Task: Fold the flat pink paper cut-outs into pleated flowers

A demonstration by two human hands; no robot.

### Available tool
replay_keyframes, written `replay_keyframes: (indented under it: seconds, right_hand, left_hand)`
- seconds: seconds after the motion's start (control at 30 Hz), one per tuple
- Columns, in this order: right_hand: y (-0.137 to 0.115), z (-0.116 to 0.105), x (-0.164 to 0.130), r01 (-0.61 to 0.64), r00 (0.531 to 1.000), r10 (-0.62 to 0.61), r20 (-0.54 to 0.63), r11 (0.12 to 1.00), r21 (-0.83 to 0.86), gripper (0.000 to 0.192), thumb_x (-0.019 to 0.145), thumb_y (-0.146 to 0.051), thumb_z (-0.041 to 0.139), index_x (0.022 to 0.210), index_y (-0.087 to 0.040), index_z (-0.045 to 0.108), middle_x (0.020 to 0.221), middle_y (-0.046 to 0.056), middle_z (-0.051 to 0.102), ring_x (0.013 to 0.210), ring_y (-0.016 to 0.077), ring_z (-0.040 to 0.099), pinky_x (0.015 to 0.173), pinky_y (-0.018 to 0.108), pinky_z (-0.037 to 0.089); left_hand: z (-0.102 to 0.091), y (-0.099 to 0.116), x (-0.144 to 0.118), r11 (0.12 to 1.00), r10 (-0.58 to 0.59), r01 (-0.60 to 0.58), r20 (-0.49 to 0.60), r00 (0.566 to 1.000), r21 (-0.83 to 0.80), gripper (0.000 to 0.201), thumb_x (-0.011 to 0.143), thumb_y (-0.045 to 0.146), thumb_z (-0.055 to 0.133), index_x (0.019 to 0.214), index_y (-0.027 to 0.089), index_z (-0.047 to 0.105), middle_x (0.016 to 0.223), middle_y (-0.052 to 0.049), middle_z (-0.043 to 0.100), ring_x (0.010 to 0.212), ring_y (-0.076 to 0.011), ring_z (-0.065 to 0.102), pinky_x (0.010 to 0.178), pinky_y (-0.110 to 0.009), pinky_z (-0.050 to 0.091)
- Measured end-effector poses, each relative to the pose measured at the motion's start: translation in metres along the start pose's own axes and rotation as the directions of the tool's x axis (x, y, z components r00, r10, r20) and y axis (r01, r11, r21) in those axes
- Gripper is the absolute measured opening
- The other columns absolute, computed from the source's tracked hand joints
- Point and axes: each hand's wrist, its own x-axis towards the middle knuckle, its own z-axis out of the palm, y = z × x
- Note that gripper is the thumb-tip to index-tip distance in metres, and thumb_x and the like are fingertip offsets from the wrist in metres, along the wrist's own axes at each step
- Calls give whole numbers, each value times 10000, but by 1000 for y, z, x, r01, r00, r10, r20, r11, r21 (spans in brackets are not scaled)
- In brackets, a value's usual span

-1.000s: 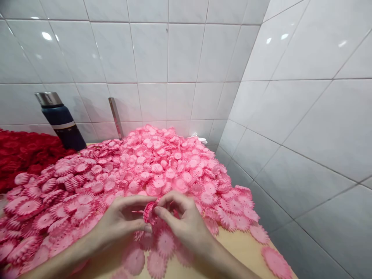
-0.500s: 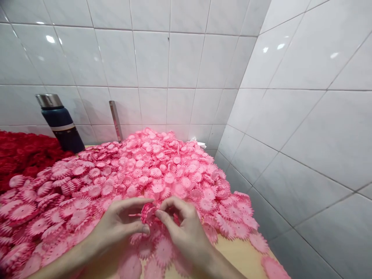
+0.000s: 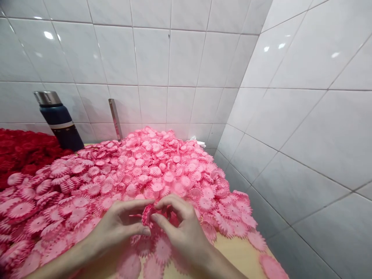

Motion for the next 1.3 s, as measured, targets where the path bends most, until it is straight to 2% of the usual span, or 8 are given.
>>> replay_keyframes:
  seconds: [0.13, 0.37, 0.5, 0.73, 0.9, 1.1, 1.2, 1.3]
  right_hand:
    - [2, 0, -1, 43, 999, -43, -6, 999, -22, 72, 814, -185, 647, 750, -187, 613, 807, 21, 638, 780, 170, 607, 729, 310, 489]
    - [1, 0, -2, -43, 999, 43, -28, 999, 0, 35, 816, -206, 640, 839, -182, 629, 818, 31, 653, 771, 175, 611, 716, 315, 501]
    - [1, 0, -1, -2, 1000, 2, 0, 999, -53, 60, 832, -205, 620, 779, -178, 627, 784, 31, 650, 747, 174, 604, 709, 315, 495]
    - [5, -1, -3, 54, 997, -56, -47, 997, -58, 102, 874, -263, 580, 837, -178, 621, 839, 52, 652, 788, 181, 621, 716, 304, 510]
    - [9, -1, -4, 81, 995, -82, -60, 997, -18, 65, 861, -235, 594, 892, -185, 621, 850, 50, 657, 808, 179, 636, 724, 299, 527]
    - [1, -2, -4, 123, 992, -121, 28, 990, -74, 48, 806, -164, 624, 845, -190, 635, 847, 48, 672, 803, 185, 640, 738, 321, 534]
    - [1, -2, -4, 113, 993, -114, -6, 992, -52, 62, 770, -166, 670, 739, -185, 620, 762, 31, 668, 742, 175, 641, 699, 307, 535]
    - [5, -3, -4, 119, 990, -123, -66, 991, -64, 23, 774, -164, 660, 765, -184, 653, 753, 34, 688, 707, 171, 651, 665, 301, 539]
  left_hand:
    - [0, 0, 0, 1000, 1, -1, 10, 1000, 22, 453, 676, 91, 773, 1112, 193, 703, 1011, -83, 744, 930, -230, 681, 789, -322, 551]
    - [2, 6, -3, 999, -6, 3, 66, 998, 51, 489, 695, 44, 724, 1163, 178, 676, 1016, -92, 745, 895, -233, 683, 780, -340, 545]
    - [3, 4, -3, 998, 3, -6, 62, 998, 55, 448, 682, 51, 735, 1112, 172, 706, 995, -89, 745, 921, -244, 675, 788, -337, 538]
    - [-4, 3, 1, 998, -9, 18, -173, 985, 53, 460, 644, 178, 801, 1090, 145, 692, 938, -83, 735, 871, -224, 669, 790, -339, 532]
    - [-2, 1, 1, 999, -7, 12, -125, 992, 37, 471, 639, 146, 796, 1098, 149, 688, 923, -73, 728, 857, -217, 666, 786, -341, 530]
    - [6, 3, -3, 999, -32, 32, -14, 999, -26, 400, 668, 101, 765, 1061, 143, 711, 937, -89, 734, 890, -237, 669, 786, -344, 529]
    - [5, 2, -3, 999, -31, 32, 37, 999, -27, 393, 664, 115, 776, 1051, 150, 716, 919, -81, 735, 875, -230, 670, 782, -339, 526]
    - [2, 0, -2, 998, -61, 61, -8, 998, -30, 421, 624, 129, 807, 1033, 148, 712, 917, -76, 729, 853, -222, 666, 756, -327, 523]
